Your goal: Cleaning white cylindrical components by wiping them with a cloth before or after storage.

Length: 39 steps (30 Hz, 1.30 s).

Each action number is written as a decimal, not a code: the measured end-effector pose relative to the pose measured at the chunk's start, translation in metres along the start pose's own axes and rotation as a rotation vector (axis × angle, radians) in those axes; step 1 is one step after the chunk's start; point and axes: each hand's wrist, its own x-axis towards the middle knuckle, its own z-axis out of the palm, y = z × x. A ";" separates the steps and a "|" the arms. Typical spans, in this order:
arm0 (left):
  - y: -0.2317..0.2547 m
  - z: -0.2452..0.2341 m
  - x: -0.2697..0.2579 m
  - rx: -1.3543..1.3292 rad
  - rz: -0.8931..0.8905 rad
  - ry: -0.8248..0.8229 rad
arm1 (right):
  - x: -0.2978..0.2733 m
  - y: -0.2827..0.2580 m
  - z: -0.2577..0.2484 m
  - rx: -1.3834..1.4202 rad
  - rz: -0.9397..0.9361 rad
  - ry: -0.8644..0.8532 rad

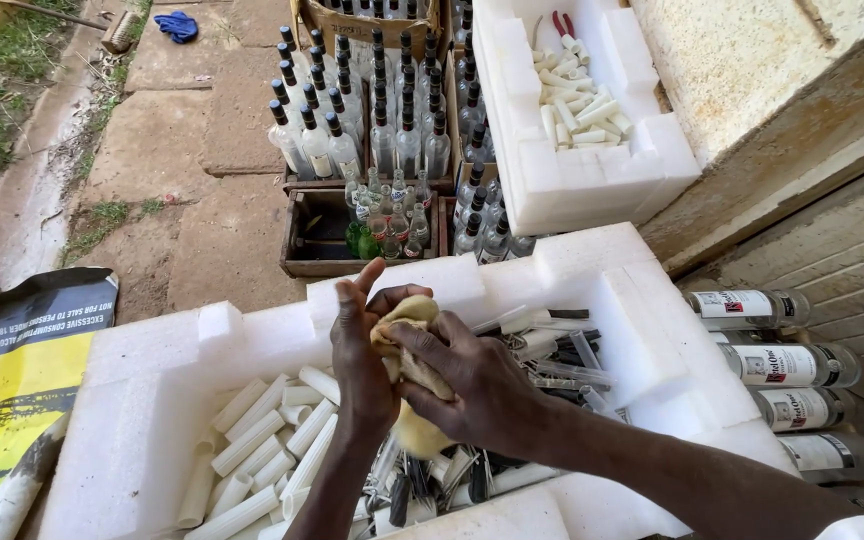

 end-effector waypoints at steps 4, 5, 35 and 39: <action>0.013 0.005 0.003 -0.368 -0.297 0.114 | -0.001 0.008 -0.006 -0.056 0.053 -0.068; 0.015 0.006 0.003 -0.368 -0.297 0.116 | 0.000 0.006 -0.006 -0.054 0.053 -0.068; 0.005 0.007 0.001 -0.320 -0.096 0.169 | -0.006 -0.003 0.014 -0.123 -0.226 0.110; 0.002 0.002 0.002 -0.367 -0.087 0.149 | 0.002 0.028 0.010 -0.167 -0.224 0.099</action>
